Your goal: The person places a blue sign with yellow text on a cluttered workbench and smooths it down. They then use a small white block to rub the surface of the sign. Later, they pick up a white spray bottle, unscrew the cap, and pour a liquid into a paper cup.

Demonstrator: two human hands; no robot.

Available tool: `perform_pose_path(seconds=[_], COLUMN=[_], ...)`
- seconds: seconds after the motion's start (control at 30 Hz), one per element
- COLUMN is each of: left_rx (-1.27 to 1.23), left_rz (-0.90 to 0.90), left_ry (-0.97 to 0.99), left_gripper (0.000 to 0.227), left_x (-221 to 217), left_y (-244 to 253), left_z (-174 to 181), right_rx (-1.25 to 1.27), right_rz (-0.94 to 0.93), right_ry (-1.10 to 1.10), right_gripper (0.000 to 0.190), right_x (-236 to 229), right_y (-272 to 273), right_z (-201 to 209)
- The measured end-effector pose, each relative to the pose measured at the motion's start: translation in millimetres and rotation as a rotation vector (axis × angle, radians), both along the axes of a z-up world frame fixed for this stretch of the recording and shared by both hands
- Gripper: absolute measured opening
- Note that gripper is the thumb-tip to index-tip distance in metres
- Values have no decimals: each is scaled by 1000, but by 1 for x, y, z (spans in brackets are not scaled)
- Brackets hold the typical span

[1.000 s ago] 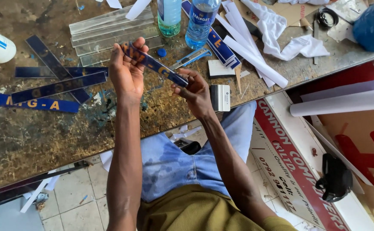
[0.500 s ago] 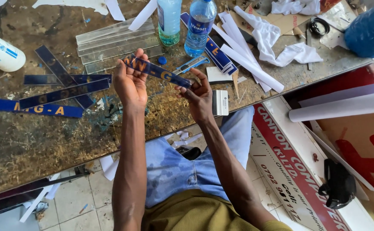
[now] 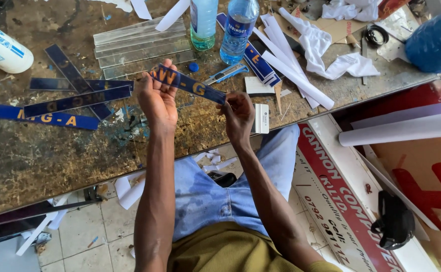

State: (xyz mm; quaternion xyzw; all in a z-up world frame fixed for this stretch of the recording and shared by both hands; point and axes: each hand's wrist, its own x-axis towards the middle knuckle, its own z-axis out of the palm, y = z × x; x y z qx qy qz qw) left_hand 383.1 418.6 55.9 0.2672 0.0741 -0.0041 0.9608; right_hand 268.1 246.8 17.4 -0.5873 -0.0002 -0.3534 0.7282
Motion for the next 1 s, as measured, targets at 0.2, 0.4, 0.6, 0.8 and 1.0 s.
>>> perform_pose_path(seconds=[0.2, 0.4, 0.6, 0.8, 1.0], left_rx=[38, -36, -123, -109, -60], left_rz=[13, 2, -10, -12, 20], left_ry=[-45, -342, -356, -295, -170], left_gripper=[26, 35, 30, 41, 42], left_x=[-11, -5, -11, -3, 5], left_y=[1, 17, 8, 2, 6], left_z=[9, -10, 6, -9, -35], right_rx=[-66, -171, -59, 53, 92], right_rz=[-55, -17, -17, -31, 32], right_ry=[-7, -91, -24, 59, 121], right_gripper=[10, 6, 7, 11, 12], right_x=[-5, -14, -16, -27, -34], right_y=[0, 3, -6, -12, -19], right_z=[1, 33, 28, 38, 43])
